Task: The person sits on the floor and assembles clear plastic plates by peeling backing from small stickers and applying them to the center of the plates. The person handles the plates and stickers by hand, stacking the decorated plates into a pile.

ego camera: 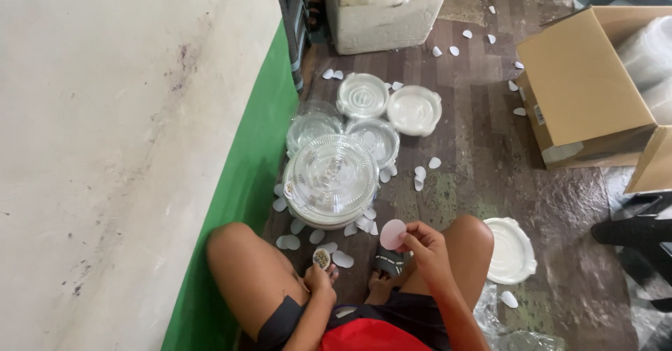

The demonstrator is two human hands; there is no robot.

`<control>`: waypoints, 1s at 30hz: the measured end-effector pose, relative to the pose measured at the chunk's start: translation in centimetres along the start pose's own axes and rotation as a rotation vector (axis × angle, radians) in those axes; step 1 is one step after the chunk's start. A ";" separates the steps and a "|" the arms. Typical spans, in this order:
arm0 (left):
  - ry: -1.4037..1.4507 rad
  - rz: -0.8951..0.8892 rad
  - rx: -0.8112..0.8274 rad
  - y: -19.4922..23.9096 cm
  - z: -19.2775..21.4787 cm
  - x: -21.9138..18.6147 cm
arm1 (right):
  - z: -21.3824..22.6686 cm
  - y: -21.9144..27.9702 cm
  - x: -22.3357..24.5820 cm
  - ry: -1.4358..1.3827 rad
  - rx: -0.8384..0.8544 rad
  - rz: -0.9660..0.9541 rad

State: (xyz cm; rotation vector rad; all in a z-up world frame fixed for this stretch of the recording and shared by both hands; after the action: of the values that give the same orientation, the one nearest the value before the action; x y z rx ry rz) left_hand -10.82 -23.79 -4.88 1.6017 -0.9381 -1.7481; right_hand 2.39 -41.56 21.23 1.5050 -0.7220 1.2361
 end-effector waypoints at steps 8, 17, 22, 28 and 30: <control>0.123 -0.034 -0.254 -4.1 -4.7 -3.4 | -0.8 2.3 -2.5 -0.056 0.119 -0.058; 0.223 -0.294 -0.118 -2.0 -5.5 -7.2 | 0.5 1.9 -3.1 -0.054 0.114 -0.085; 0.127 -0.323 -0.010 -3.9 -6.0 -6.8 | -0.3 1.5 -2.9 -0.029 0.136 -0.077; -0.117 -0.537 0.002 -3.9 -7.3 -7.0 | -2.4 1.0 -2.6 -0.023 0.238 -0.057; -0.107 -0.572 0.004 -4.6 -7.9 -6.6 | -3.5 1.6 -1.4 0.008 0.266 -0.104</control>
State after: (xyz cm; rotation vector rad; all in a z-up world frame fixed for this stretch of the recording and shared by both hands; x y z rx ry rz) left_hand -2.06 -16.71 -5.01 1.9227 -0.5530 -2.2243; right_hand -0.58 -38.96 20.31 1.7295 -0.4805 1.2957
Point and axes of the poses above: each hand's wrist, its own y-axis away from the middle knuckle, its own z-axis out of the back of the hand, x = y × z, the point moved 2 cm from there along -y, towards the middle knuckle, and after that the axes turned 7 degrees about -z, right-handed, at the moved point
